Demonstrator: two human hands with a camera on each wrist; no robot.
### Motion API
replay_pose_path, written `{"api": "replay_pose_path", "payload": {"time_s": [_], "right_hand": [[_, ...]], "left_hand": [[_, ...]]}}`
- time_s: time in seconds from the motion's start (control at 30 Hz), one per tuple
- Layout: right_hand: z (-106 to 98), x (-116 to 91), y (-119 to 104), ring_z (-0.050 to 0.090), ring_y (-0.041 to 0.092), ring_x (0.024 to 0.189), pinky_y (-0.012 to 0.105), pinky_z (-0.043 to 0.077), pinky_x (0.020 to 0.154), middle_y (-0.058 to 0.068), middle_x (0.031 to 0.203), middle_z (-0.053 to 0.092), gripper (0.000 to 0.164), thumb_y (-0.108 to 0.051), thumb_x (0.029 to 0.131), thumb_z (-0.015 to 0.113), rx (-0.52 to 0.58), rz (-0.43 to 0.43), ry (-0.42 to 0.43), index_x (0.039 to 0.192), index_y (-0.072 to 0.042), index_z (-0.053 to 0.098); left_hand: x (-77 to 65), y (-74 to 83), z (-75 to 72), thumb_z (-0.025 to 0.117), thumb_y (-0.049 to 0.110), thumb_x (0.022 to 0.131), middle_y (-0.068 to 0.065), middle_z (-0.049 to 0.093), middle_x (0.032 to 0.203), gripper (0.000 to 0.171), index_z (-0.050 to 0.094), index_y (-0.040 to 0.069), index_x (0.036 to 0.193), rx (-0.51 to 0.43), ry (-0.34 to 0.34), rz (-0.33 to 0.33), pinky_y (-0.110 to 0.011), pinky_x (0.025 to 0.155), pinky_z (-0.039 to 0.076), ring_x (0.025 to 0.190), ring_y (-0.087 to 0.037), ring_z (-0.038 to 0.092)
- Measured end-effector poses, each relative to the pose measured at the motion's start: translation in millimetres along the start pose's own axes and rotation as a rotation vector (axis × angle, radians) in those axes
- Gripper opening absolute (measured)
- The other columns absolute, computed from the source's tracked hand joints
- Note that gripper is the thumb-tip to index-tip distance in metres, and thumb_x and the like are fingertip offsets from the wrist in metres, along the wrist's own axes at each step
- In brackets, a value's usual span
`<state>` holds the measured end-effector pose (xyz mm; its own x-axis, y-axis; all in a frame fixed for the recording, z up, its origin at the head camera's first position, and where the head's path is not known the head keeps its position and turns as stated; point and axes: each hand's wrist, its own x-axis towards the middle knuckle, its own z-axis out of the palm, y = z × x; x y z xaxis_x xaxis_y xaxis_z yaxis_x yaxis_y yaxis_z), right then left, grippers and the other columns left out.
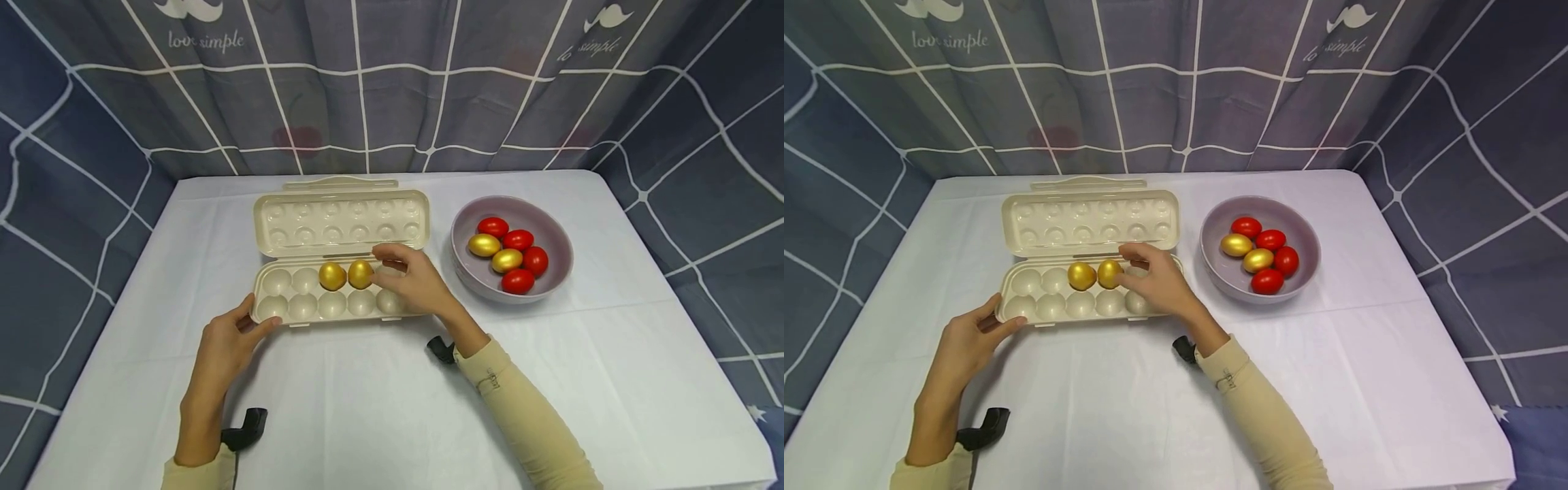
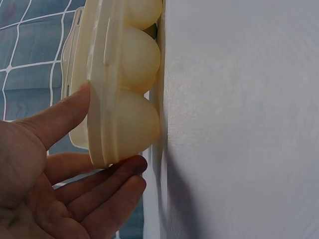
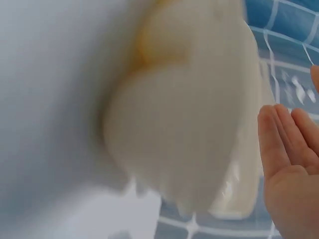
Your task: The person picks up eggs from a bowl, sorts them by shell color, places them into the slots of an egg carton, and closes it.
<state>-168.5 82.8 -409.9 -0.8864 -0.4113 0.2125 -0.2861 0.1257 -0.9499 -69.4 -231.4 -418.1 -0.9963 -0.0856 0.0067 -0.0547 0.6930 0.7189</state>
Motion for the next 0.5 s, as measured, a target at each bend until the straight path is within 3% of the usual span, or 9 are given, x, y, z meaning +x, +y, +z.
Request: {"api": "replay_pose_path", "payload": {"time_s": [0.2,0.33,0.4,0.5], "right_hand": [[-36.9,-14.8,-12.4,0.055,0.047,0.117,0.036,0.045,0.102,0.033,0.123,0.058,0.039,0.004,0.087,0.071,0.062,-0.032,0.056,0.124,0.011,0.06],[-56.3,-22.2,-13.6,0.056,0.043,0.118,0.036,0.044,0.103,0.032,0.123,0.058,0.04,0.006,0.086,0.07,0.068,-0.034,0.112,0.124,0.012,0.06],[-66.1,-26.4,-13.6,0.058,0.037,0.117,0.035,0.044,0.103,0.028,0.123,0.06,0.039,0.006,0.086,0.07,0.047,-0.024,0.147,0.124,0.011,0.061],[-81.2,-33.0,-13.2,0.06,0.031,0.115,0.034,0.045,0.101,0.022,0.122,0.062,0.039,0.007,0.086,0.071,0.022,-0.014,0.2,0.123,0.01,0.062]], "left_hand": [[1.0,2.2,-0.9,0.074,0.035,0.09,-0.03,0.057,0.129,0.08,0.037,-0.009,0.145,-0.014,-0.028,-0.007,-0.031,0.079,0.055,0.107,-0.038,0.065],[0.4,0.4,-2.5,0.073,0.035,0.091,-0.028,0.057,0.13,0.078,0.038,-0.008,0.146,0.02,-0.024,-0.006,-0.019,0.075,0.052,0.106,-0.036,0.066],[0.3,-0.2,-2.6,0.073,0.035,0.091,-0.028,0.057,0.13,0.078,0.039,-0.008,0.146,0.022,-0.022,-0.005,-0.02,0.075,0.053,0.106,-0.036,0.066],[0.2,-1.0,-2.3,0.073,0.035,0.091,-0.028,0.057,0.131,0.078,0.038,-0.008,0.146,0.014,-0.02,-0.005,-0.033,0.078,0.055,0.106,-0.037,0.066]]}}
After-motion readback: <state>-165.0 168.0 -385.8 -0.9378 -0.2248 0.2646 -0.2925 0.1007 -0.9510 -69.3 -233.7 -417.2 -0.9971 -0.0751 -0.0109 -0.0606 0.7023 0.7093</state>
